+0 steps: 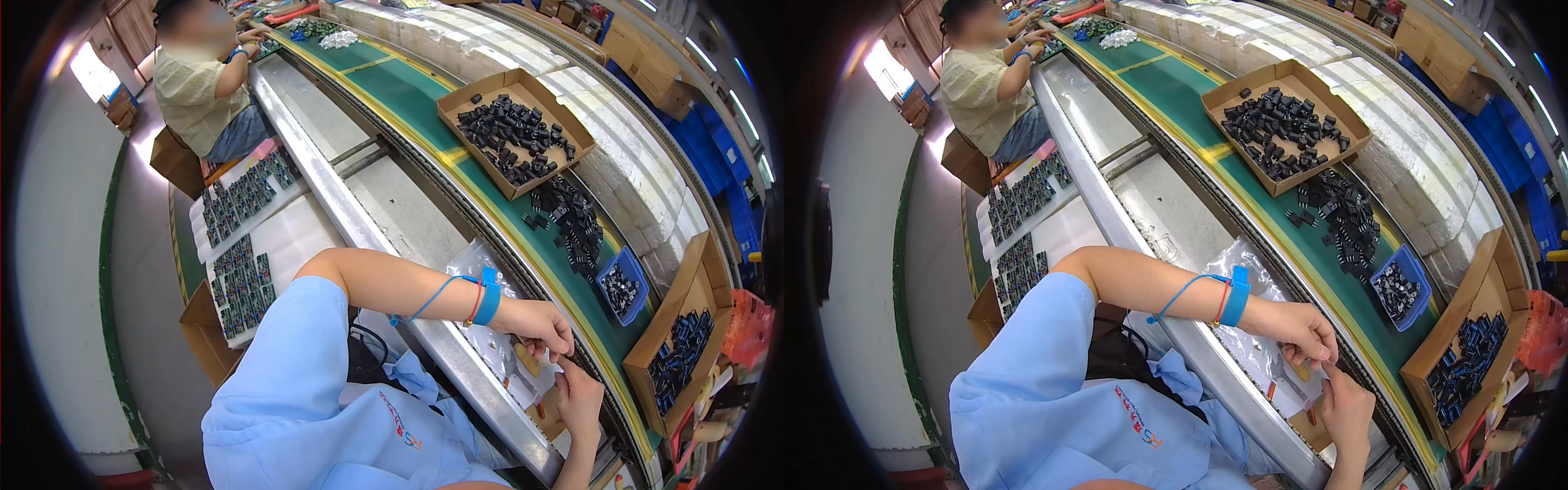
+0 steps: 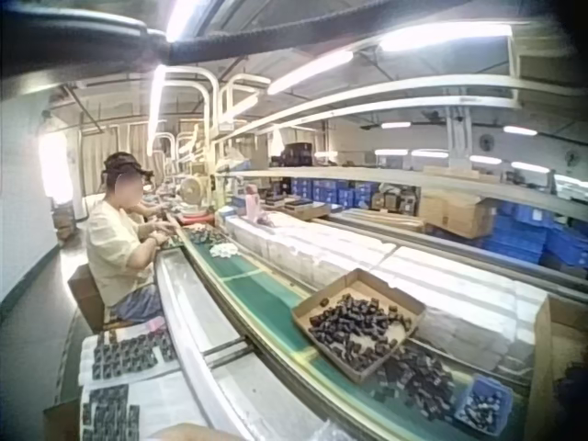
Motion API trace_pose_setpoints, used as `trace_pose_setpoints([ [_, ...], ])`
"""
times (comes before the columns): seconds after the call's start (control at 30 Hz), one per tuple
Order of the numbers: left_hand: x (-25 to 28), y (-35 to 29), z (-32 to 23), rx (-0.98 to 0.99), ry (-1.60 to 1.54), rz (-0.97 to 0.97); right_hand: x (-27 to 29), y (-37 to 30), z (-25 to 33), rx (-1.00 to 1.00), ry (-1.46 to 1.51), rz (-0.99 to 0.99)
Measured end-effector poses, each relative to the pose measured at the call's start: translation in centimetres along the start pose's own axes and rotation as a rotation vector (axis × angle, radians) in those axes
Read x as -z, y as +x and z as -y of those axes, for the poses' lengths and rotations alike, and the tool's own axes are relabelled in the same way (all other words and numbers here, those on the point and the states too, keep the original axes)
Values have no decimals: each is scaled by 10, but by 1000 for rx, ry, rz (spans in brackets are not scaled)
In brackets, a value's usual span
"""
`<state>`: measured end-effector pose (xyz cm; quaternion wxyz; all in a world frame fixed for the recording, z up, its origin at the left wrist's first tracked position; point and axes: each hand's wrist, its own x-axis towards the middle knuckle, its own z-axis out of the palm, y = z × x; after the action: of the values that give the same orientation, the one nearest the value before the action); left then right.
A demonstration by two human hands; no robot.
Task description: Placing electronic components onto printed circuit boards on an assembly line.
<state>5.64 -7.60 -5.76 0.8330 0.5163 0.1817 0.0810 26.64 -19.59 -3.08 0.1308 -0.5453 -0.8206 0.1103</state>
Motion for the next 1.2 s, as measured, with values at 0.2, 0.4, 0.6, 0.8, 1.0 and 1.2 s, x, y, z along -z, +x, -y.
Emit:
trace_pose_setpoints([
  [0.2, 1, 0, 0, -10, 0, 11, 0, 1, 0, 0, 5, 2],
  [0.4, 0, -2, -2, -7, -2, 6, 0, 2, 1, -4, 1, 9],
  [0.6, 1, 1, 0, -12, -1, 10, 0, 1, 1, -7, 2, 8],
  [0.8, 0, 1, 1, -13, 1, 8, 1, 2, 2, -4, 4, 9],
  [1.0, 1, 0, 0, -17, -1, 11, 1, 2, 3, -7, 2, 12],
  [1.2, 0, 2, 1, -14, -8, 20, 0, 1, 3, -9, 6, 2],
])
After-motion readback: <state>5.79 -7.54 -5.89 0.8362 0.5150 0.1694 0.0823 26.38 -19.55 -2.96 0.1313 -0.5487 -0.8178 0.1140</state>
